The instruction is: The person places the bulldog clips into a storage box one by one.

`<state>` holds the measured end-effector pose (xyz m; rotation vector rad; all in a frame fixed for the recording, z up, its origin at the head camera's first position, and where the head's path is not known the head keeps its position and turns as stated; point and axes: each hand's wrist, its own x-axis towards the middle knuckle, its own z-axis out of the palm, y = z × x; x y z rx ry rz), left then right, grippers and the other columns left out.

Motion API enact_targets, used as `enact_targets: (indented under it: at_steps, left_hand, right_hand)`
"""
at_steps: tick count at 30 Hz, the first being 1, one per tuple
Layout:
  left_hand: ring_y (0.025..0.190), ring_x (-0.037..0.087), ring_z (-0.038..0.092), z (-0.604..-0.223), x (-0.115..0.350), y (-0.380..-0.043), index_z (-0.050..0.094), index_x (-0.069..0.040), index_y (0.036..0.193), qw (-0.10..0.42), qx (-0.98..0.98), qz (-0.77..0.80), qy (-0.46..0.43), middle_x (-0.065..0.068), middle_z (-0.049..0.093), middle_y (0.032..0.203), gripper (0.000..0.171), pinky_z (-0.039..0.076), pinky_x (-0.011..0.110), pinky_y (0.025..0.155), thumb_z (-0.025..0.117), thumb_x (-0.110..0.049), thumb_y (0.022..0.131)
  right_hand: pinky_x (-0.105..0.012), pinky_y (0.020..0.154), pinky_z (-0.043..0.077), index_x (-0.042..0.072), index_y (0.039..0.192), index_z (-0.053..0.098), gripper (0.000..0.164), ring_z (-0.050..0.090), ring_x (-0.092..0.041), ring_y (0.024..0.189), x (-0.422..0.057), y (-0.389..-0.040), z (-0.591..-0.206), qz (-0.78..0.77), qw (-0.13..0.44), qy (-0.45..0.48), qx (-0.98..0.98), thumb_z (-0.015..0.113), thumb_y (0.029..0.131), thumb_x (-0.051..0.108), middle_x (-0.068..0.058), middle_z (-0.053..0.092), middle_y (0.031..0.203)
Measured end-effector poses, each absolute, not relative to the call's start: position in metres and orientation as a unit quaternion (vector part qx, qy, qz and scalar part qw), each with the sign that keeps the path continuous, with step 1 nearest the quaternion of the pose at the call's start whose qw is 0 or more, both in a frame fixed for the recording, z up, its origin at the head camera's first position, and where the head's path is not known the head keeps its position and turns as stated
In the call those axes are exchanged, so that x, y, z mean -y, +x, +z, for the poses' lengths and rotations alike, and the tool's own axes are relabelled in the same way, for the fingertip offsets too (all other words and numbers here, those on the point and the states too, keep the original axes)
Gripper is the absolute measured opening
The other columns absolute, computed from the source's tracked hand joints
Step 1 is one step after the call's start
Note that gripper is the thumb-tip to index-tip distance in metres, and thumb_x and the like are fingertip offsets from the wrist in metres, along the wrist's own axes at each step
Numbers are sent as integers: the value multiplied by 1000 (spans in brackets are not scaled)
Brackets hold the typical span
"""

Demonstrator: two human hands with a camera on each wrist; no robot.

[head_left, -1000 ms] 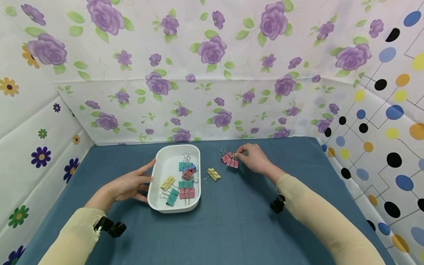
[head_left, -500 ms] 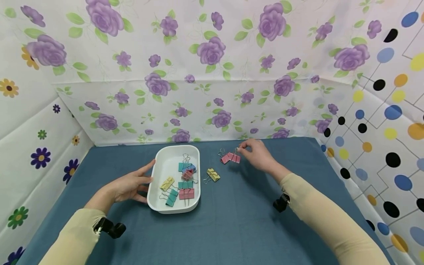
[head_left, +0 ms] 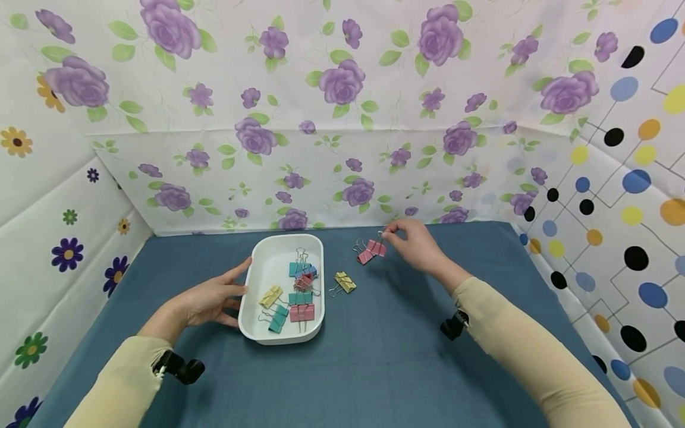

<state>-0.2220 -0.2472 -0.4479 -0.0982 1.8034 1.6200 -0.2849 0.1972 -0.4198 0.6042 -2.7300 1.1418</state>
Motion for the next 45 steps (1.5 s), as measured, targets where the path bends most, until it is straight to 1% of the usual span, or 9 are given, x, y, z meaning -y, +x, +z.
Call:
enact_targets:
  at_steps: [3,8,10,14,22,25,28,33,45]
  left_hand:
    - [116,40,47,-448,247,-222,6,-55,142,349,-698,624,-37,20,18,147,66,49,55,76,45,-23,100]
    - [118,41,46,-447,247,-222,5,-55,142,350,-698,624,-36,19,17,147,67,49,55,76,45,-23,100]
    - [118,41,46,-447,247,-222,5,-56,142,351,-697,624,-36,19,17,147,67,49,55,77,45,-23,100]
    - [118,41,46,-447,247,-222,5,-55,142,350,-699,622,-36,19,17,148,67,49,55,76,46,-23,99]
    - [119,41,44,-448,248,-223,4,-55,142,351,-697,624,-29,20,13,149,68,49,55,76,45,-23,100]
    - [120,41,44,-448,248,-223,4,-55,142,352,-695,626,-30,19,14,149,67,49,55,77,45,-23,100]
    - [119,40,45,-449,248,-223,5,-56,141,353,-694,627,-32,18,16,148,67,49,55,76,46,-23,100]
    - [117,40,47,-449,248,-224,6,-57,141,352,-694,627,-34,17,17,147,66,49,55,76,45,-23,100]
    - [118,40,46,-450,250,-223,6,-56,142,355,-689,631,-31,16,16,148,66,49,55,77,44,-22,100]
  right_hand:
    - [-43,88,43,17,92,65,12,53,-19,109,-195,-284,-417,378,62,199,902,59,92,28,0,60,109]
    - [-43,87,42,15,94,65,16,51,-19,107,-192,-283,-414,380,62,196,902,59,92,29,3,60,104]
    - [-44,88,41,15,94,65,16,51,-19,108,-191,-283,-414,383,62,199,900,58,93,30,3,59,105]
    - [-45,92,40,21,90,63,13,49,-19,112,-187,-283,-412,387,64,205,897,56,93,32,3,59,110]
    - [-45,93,37,15,91,63,22,45,-20,116,-176,-283,-407,392,61,210,894,55,93,35,4,58,116]
    - [-45,93,37,16,91,63,23,44,-20,116,-172,-283,-406,390,60,211,894,55,93,37,5,57,117]
    - [-45,92,38,15,90,63,23,44,-20,115,-167,-282,-404,394,61,215,891,55,93,37,4,57,116]
    - [-45,91,39,16,88,62,19,46,-20,114,-160,-281,-401,402,67,225,885,57,93,33,3,58,115]
    - [-45,94,35,16,88,63,23,41,-21,119,-143,-279,-397,411,60,232,880,55,93,37,4,58,117]
